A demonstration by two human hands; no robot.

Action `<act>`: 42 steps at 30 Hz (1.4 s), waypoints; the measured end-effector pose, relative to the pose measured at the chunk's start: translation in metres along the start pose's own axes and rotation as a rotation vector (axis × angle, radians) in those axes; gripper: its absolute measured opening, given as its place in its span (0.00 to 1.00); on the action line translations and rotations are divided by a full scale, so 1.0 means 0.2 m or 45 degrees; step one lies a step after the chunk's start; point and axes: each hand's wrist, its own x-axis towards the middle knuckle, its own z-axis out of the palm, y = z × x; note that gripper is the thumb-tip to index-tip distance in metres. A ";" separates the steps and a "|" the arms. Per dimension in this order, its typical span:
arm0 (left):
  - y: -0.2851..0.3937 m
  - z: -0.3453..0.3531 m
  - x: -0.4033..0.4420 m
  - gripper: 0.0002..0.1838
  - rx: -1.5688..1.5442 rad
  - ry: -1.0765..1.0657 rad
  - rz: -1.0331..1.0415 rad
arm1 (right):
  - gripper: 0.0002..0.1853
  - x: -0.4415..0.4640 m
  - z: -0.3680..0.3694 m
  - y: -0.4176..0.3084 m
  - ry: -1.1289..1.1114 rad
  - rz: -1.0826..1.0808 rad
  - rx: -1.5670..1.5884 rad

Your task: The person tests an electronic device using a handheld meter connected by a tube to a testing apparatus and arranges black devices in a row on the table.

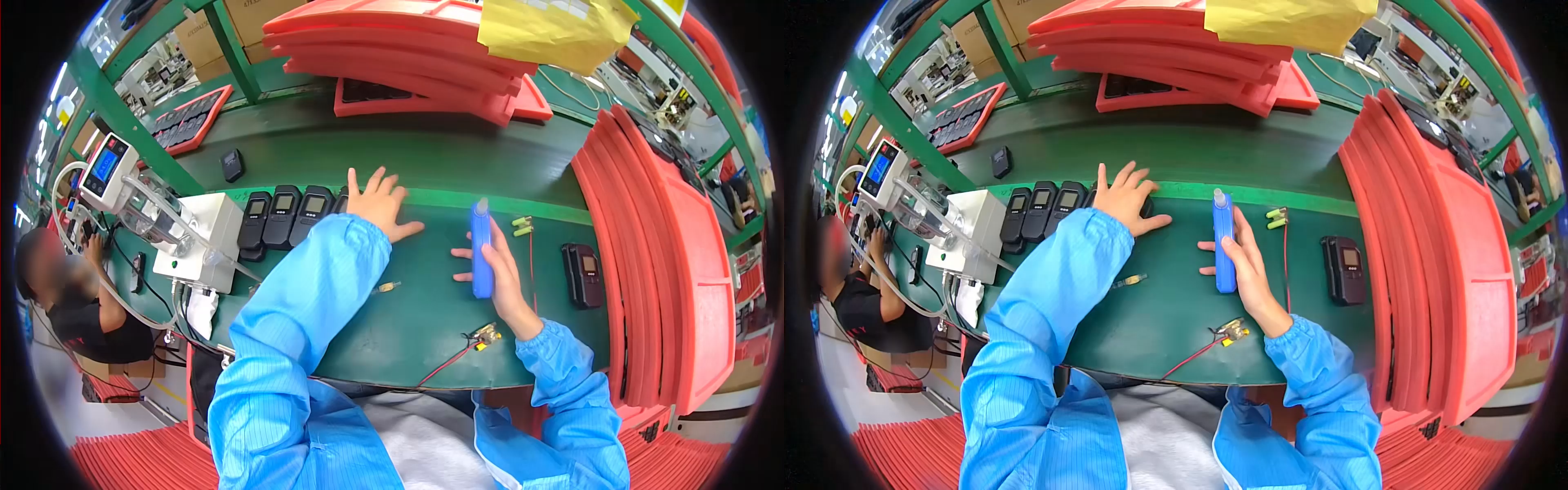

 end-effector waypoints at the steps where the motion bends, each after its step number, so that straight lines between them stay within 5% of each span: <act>1: -0.02 0.00 0.03 0.32 0.014 -0.115 -0.086 | 0.36 0.00 -0.01 -0.01 0.000 0.002 0.032; 4: -0.06 0.02 0.06 0.28 0.054 -0.371 -0.240 | 0.36 0.01 -0.03 -0.02 0.014 0.008 0.051; 19: -0.32 0.02 0.01 0.33 -0.152 0.150 -0.406 | 0.38 0.00 -0.04 -0.01 0.017 0.016 0.013; 23: -0.42 -0.09 -0.21 0.39 0.115 0.071 -0.775 | 0.38 0.00 -0.03 -0.02 0.038 0.004 0.037; 26: -0.43 -0.16 -0.32 0.45 0.079 -0.299 -1.004 | 0.38 0.00 -0.03 -0.01 0.035 0.006 0.030; 39: -0.54 -0.09 -0.21 0.45 0.135 -0.209 -0.963 | 0.42 -0.01 -0.02 0.00 0.098 -0.023 -0.009; 42: -0.59 -0.11 0.08 0.43 0.154 -0.030 -0.798 | 0.47 -0.01 -0.03 0.01 0.277 -0.538 -0.841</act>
